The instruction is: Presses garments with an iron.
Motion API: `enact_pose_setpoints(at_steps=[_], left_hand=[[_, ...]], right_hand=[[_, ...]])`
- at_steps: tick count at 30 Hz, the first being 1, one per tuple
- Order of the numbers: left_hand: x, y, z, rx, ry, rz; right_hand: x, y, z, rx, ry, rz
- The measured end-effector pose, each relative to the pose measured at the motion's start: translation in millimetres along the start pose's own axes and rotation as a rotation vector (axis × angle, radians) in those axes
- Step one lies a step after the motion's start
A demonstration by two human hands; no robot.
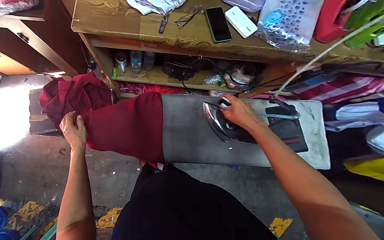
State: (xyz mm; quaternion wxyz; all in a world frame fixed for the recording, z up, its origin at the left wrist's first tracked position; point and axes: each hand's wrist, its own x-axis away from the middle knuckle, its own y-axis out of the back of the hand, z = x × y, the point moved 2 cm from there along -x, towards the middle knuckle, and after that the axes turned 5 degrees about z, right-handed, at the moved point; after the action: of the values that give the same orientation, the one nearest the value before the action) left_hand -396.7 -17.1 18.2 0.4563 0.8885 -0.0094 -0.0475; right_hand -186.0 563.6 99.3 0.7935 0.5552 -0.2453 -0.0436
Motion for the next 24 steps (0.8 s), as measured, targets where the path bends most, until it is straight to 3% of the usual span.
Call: enact_pose_setpoints(at_steps=[4, 8, 10, 13, 19, 22, 24], left_hand=[[-19, 8, 21, -0.068, 0.237, 0.102], [-46, 9, 32, -0.161, 0.384, 0.251], [-57, 14, 25, -0.202, 0.476, 0.38], [-72, 15, 23, -0.242, 0.512, 0.536], [-79, 20, 5, -0.169, 0.44, 0.449], [-66, 32, -3, -0.01, 0.332, 0.37], [-46, 52, -15, 0.151, 0.315, 0.333]], right_hand=[[25, 8, -65, -0.028, -0.127, -0.05], [37, 12, -83, 0.091, -0.051, -0.119], [34, 18, -55, 0.146, 0.091, -0.232], [7, -4, 24, 0.012, 0.209, -0.31], [-62, -113, 180, -0.165, 0.194, -0.003], [-64, -130, 211, -0.259, 0.259, 0.074], [-57, -124, 208, -0.53, 0.236, 0.185]])
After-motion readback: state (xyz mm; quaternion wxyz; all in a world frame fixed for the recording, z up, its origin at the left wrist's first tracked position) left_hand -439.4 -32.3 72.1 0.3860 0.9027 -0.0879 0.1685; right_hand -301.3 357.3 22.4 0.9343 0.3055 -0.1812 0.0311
